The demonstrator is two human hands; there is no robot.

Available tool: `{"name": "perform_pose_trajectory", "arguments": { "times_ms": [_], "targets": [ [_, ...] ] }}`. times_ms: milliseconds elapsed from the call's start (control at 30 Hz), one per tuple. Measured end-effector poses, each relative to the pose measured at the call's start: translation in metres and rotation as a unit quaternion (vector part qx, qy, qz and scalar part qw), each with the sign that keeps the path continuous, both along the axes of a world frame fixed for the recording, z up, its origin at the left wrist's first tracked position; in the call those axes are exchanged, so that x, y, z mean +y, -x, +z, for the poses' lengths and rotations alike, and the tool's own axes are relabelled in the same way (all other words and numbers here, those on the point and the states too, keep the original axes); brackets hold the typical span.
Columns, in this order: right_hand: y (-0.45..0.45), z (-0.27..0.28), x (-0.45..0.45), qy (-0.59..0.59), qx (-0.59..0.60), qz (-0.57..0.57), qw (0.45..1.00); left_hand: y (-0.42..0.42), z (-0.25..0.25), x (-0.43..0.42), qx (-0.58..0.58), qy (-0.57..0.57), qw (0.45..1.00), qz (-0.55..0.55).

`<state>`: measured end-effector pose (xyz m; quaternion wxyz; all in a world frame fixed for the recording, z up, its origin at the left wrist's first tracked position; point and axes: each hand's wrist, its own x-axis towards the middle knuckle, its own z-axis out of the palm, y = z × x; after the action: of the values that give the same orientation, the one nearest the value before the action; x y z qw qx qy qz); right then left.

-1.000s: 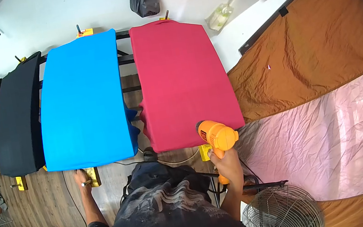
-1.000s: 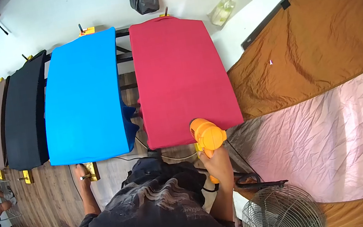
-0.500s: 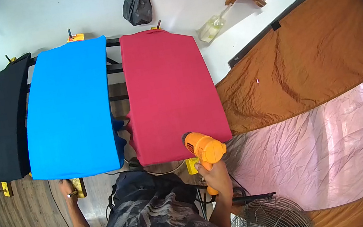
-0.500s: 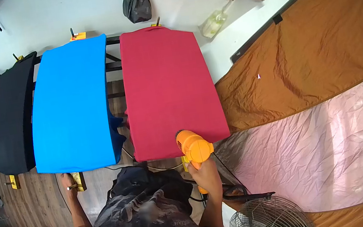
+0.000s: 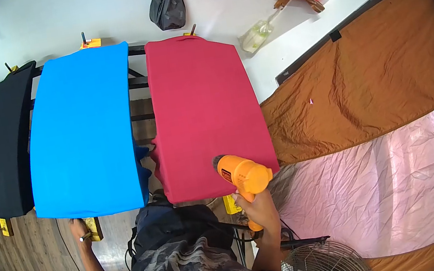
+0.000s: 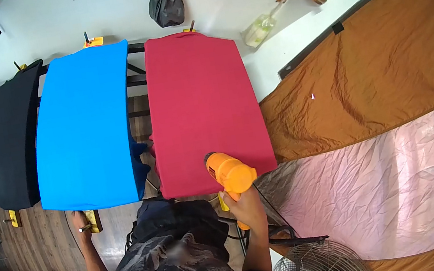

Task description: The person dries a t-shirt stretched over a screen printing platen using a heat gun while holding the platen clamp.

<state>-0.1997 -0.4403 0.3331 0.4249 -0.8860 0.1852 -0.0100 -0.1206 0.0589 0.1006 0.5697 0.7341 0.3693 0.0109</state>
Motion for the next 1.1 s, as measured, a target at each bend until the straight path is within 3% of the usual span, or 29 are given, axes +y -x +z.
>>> {"name": "perform_pose_trajectory", "arguments": {
  "times_ms": [133, 300, 467, 500, 600, 700, 800, 900, 1000, 1100],
  "targets": [
    [-0.006, -0.007, -0.002, 0.016, -0.012, 0.009, 1.000, 0.000, -0.007, 0.002, -0.003, -0.010, 1.000, 0.003],
    [-0.011, -0.004, -0.004, -0.043, 0.014, -0.036, 0.998, -0.001, -0.006, 0.003, 0.017, -0.041, 0.999, 0.003],
    [-0.017, -0.003, -0.010, -0.093, 0.019, -0.057, 0.994, -0.002, 0.011, -0.011, -0.005, -0.002, 1.000, 0.021],
    [-0.023, 0.008, -0.006, -0.104, 0.080, -0.082, 0.988, -0.004, 0.019, -0.016, -0.001, 0.000, 1.000, 0.019],
    [-0.029, -0.005, -0.009, -0.005, 0.015, -0.021, 1.000, -0.002, 0.020, -0.014, 0.017, 0.022, 1.000, 0.013],
    [-0.033, 0.011, -0.004, -0.126, 0.063, -0.076, 0.987, 0.001, 0.012, -0.009, -0.028, 0.020, 0.999, -0.015],
    [-0.035, -0.004, -0.007, -0.020, 0.021, -0.038, 0.999, 0.006, 0.014, -0.005, -0.046, 0.017, 0.998, -0.046],
    [-0.037, -0.003, -0.006, -0.077, 0.009, -0.047, 0.996, 0.001, 0.013, -0.009, -0.037, 0.002, 0.999, -0.021],
    [-0.043, -0.002, -0.002, -0.015, 0.006, -0.040, 0.999, 0.002, 0.004, -0.005, -0.020, -0.011, 1.000, -0.001],
    [-0.048, 0.009, 0.000, -0.057, 0.039, -0.059, 0.996, 0.003, -0.004, -0.005, -0.033, -0.029, 0.999, 0.019]
  ]
}}
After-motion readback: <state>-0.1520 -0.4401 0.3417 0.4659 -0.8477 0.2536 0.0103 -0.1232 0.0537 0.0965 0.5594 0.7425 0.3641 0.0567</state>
